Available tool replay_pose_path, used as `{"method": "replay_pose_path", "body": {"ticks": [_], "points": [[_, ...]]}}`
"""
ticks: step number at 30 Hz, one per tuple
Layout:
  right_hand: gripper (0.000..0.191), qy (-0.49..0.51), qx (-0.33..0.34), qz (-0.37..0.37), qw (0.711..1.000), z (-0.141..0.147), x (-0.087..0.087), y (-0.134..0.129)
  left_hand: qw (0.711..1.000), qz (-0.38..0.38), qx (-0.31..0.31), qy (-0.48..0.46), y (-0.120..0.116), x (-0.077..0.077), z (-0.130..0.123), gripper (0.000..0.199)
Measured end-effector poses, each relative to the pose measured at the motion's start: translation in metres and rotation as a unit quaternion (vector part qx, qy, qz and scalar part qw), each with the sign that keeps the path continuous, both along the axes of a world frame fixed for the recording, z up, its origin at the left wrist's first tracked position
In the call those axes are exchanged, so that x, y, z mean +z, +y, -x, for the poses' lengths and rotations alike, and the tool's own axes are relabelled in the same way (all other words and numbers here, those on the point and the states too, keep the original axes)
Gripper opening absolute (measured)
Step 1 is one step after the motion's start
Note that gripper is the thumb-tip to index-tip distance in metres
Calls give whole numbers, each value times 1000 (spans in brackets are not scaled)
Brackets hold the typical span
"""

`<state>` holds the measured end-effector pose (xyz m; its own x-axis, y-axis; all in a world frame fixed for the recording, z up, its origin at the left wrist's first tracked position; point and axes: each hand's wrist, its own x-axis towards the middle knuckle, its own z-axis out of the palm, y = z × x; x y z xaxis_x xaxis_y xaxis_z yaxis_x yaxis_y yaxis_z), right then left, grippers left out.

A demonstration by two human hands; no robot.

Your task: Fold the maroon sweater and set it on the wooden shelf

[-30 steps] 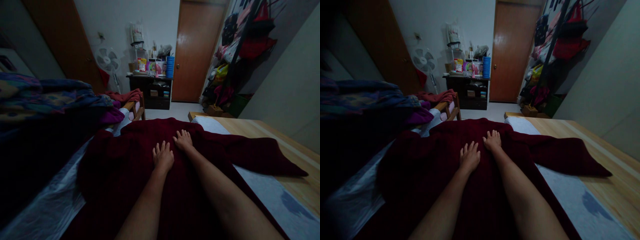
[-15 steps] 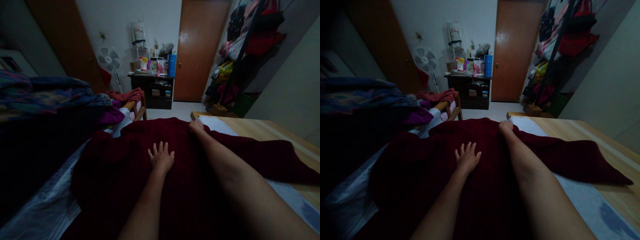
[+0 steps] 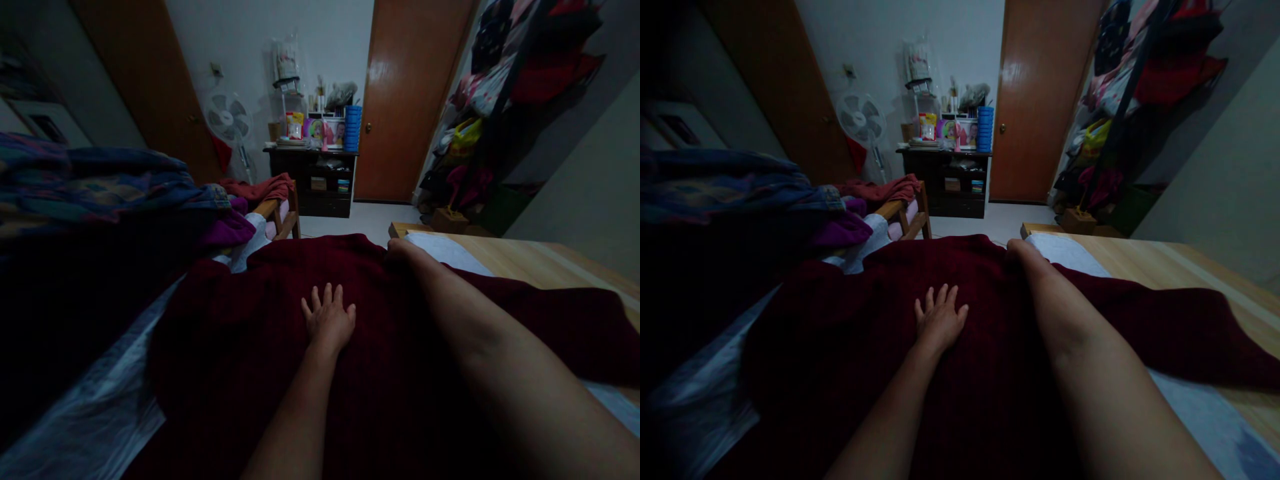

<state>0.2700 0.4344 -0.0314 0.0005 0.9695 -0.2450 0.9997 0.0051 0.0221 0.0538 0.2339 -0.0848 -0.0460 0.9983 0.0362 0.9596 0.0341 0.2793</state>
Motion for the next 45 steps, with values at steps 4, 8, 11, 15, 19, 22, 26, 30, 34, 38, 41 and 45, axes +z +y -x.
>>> {"method": "replay_pose_path", "body": {"ticks": [4,8,11,15,19,22,26,30,34,38,41,45], "points": [[50,7,-8,26,1000,-5,-3,3,1000,0,1,-4,0,0,0,61],[49,16,-15,18,1000,-8,-6,3,1000,-3,2,-6,1,-1,0,61],[44,25,-16,10,1000,-9,-3,-1,1000,-5,2,-9,1,-2,0,61],[43,20,-47,-59,997,-10,3,-12,1000,2,2,-10,2,-1,0,61],[38,0,-108,-140,984,1,-7,-25,1000,3,7,-13,1,-2,0,62],[38,-17,-104,-161,981,18,-21,-33,1000,6,12,-15,1,-1,-1,63],[49,-28,-26,-241,970,40,-38,-38,1000,8,13,-17,1,0,-1,64],[53,26,62,-187,980,46,-53,-38,1000,12,13,-21,1,2,-1,64],[63,40,-13,-125,991,43,-62,-36,999,16,16,-26,1,1,0,65],[69,20,-70,-137,988,45,-62,-41,999,15,20,-29,2,0,1,66],[70,28,-81,-127,988,48,-59,-49,999,21,22,-31,2,0,2,66],[69,65,-89,-72,991,55,-56,-70,999,27,23,-32,1,2,1,66]]}}
